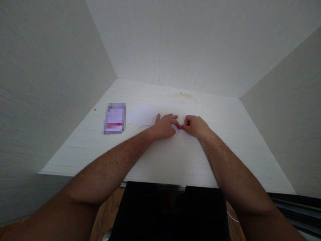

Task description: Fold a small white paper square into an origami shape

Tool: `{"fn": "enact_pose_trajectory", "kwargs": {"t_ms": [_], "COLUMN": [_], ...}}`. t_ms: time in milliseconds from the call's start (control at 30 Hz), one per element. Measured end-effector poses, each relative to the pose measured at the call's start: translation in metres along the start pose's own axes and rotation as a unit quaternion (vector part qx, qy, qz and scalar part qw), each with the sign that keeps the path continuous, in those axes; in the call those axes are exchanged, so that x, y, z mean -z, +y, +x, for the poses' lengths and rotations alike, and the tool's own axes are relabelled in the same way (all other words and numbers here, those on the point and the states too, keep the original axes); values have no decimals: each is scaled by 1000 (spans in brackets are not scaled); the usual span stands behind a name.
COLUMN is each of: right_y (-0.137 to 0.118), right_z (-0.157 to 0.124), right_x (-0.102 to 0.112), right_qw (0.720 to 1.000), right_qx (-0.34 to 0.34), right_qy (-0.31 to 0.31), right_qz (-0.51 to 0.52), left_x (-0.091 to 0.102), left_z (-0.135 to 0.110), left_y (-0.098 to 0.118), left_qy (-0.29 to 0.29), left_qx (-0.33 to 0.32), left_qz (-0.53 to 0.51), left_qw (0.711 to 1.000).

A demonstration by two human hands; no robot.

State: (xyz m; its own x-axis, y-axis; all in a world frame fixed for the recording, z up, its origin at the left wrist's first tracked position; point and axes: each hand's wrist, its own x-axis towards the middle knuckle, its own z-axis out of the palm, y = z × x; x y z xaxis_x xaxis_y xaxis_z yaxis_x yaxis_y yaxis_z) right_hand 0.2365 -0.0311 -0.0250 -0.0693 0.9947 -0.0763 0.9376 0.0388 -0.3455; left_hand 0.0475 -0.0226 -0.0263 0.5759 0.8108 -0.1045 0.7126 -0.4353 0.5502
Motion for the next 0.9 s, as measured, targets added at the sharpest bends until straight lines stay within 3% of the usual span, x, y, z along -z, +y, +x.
{"fn": "enact_pose_trajectory", "kwargs": {"t_ms": [267, 433, 600, 900], "right_y": [0, 1, -1, -7], "right_z": [2, 2, 2, -5], "right_x": [-1, -1, -1, 2], "right_qw": [1000, 1000, 1000, 999], "right_qx": [6, 10, 11, 7], "right_qy": [4, 4, 3, -1], "right_qz": [-12, -16, -21, -42], "left_x": [-1, -2, 4, 10], "left_z": [-1, -3, -7, -4], "left_y": [-6, -10, -8, 2], "left_qy": [31, 59, 40, 7], "left_qx": [-22, -71, -116, -128], "left_qz": [25, 65, 125, 216], "left_qw": [999, 994, 985, 968]}}
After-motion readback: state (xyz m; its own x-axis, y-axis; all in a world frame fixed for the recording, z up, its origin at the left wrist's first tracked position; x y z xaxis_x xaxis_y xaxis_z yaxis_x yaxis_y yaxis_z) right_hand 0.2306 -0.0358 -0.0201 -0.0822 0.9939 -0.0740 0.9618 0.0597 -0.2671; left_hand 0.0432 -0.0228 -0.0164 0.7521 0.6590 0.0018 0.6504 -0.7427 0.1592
